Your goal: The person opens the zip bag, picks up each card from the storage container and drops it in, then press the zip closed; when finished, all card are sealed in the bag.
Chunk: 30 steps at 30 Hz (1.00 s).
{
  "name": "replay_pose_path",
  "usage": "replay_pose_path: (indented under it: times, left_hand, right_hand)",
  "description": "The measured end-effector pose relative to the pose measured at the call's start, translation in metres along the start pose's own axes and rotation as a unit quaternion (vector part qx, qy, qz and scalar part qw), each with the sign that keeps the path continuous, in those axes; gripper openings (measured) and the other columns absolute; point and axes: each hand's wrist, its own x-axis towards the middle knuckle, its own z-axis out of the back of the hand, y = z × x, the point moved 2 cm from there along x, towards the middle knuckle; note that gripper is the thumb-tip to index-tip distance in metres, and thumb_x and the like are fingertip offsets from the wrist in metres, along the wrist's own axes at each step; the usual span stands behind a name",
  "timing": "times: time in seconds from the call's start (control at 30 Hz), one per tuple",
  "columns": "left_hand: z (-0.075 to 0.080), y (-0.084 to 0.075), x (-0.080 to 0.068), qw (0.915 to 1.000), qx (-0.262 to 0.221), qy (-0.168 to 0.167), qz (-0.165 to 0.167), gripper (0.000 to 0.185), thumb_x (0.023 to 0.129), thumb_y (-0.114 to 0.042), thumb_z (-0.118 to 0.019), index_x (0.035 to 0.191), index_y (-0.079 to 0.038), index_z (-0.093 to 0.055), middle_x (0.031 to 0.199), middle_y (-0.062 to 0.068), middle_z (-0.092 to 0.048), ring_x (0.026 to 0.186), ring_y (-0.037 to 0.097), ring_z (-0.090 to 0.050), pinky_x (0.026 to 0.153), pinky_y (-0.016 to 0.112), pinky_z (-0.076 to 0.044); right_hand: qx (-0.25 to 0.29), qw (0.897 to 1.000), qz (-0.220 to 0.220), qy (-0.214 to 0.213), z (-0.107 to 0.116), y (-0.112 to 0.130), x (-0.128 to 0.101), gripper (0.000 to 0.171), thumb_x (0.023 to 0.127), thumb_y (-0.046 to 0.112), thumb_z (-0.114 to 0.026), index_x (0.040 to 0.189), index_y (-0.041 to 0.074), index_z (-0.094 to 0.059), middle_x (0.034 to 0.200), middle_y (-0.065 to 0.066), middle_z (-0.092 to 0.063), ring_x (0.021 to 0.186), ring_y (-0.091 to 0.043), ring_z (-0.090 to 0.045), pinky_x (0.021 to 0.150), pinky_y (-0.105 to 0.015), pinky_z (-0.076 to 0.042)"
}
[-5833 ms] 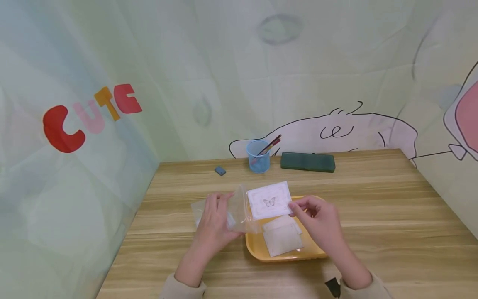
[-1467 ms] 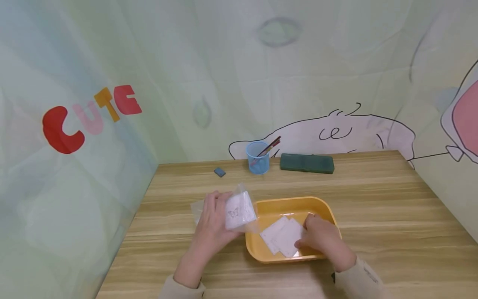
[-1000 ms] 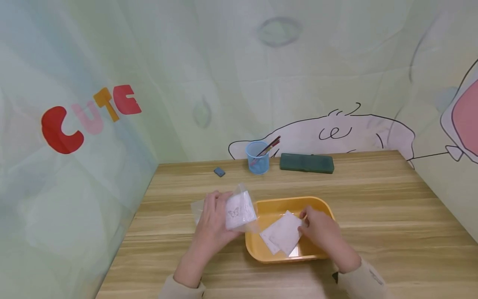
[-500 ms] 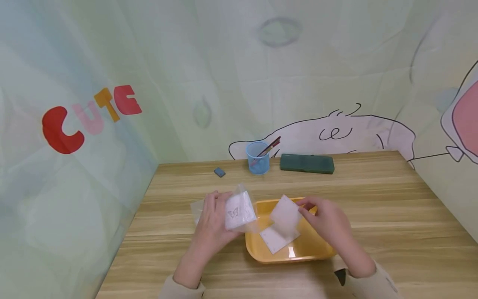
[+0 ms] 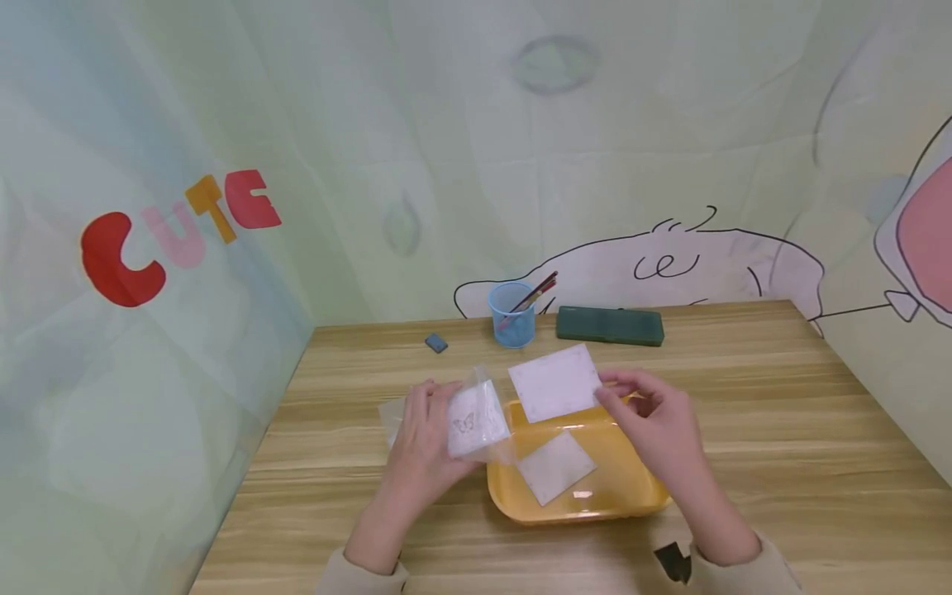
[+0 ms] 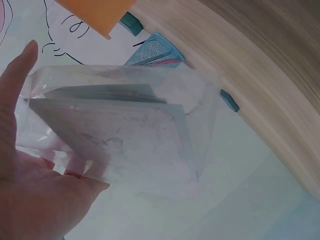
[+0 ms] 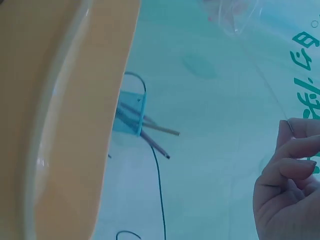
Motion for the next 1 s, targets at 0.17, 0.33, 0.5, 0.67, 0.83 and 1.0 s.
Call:
replay_pose_path:
  times: [0.17,0.33,0.5,0.67,0.83,1.0]
  left_hand:
    - [0.001,-0.001,0.000,1.0000,-0.001,0.003,0.000,0.100,0.049,-0.034,-0.093,0.131,-0.003,-0.044,0.119,0.017,-0.042,0.119,0.032,-0.039,0.105,0.041,-0.036]
    - [0.001,-0.001,0.000,1.0000,-0.002,0.001,-0.003,0.099,0.050,-0.032,-0.093,0.131,-0.002,-0.044,0.119,0.016,-0.042,0.119,0.033,-0.039,0.105,0.041,-0.035]
    - [0.000,-0.001,0.000,1.0000,0.002,0.000,-0.007,0.100,0.050,-0.032,-0.093,0.131,-0.002,-0.044,0.119,0.016,-0.042,0.119,0.032,-0.038,0.105,0.041,-0.035]
    - [0.000,-0.003,0.001,1.0000,-0.002,0.007,-0.002,0.100,0.048,-0.029,-0.093,0.131,-0.003,-0.044,0.120,0.016,-0.042,0.119,0.032,-0.038,0.105,0.041,-0.035]
    - [0.000,-0.002,0.001,0.9999,-0.003,0.000,-0.012,0.099,0.048,-0.027,-0.093,0.130,-0.002,-0.044,0.118,0.017,-0.042,0.115,0.033,-0.040,0.102,0.042,-0.038]
    - [-0.001,-0.001,0.000,0.9992,-0.010,-0.018,-0.033,0.097,0.046,-0.022,-0.093,0.128,0.001,-0.046,0.115,0.017,-0.043,0.110,0.033,-0.042,0.097,0.042,-0.041]
  right_hand:
    - [0.030,0.998,-0.054,0.015,-0.008,0.001,-0.004,0.024,0.084,0.025,-0.076,0.103,0.011,-0.073,0.083,-0.006,-0.065,0.060,-0.019,-0.053,0.049,-0.022,-0.043]
    - [0.048,0.995,-0.079,0.033,-0.017,0.000,-0.007,0.027,0.083,0.027,-0.076,0.103,0.010,-0.072,0.085,-0.008,-0.065,0.062,-0.022,-0.056,0.052,-0.022,-0.045]
    - [0.073,0.993,-0.084,0.040,-0.026,0.000,-0.009,0.025,0.082,0.022,-0.077,0.101,0.007,-0.073,0.083,-0.009,-0.064,0.058,-0.015,-0.053,0.050,-0.021,-0.042]
    - [0.076,0.992,-0.085,0.048,-0.036,-0.001,-0.012,0.025,0.079,0.025,-0.080,0.100,0.013,-0.075,0.080,-0.006,-0.065,0.053,-0.013,-0.048,0.046,-0.020,-0.036]
    - [0.083,0.994,-0.038,0.051,-0.047,-0.003,-0.015,0.025,0.079,0.021,-0.080,0.101,0.012,-0.074,0.076,-0.005,-0.066,0.048,-0.011,-0.041,0.043,-0.019,-0.030]
    - [0.059,0.997,0.004,0.043,-0.058,-0.003,-0.019,0.020,0.079,0.023,-0.080,0.097,0.019,-0.076,0.072,0.003,-0.067,0.047,-0.011,-0.040,0.041,-0.020,-0.028]
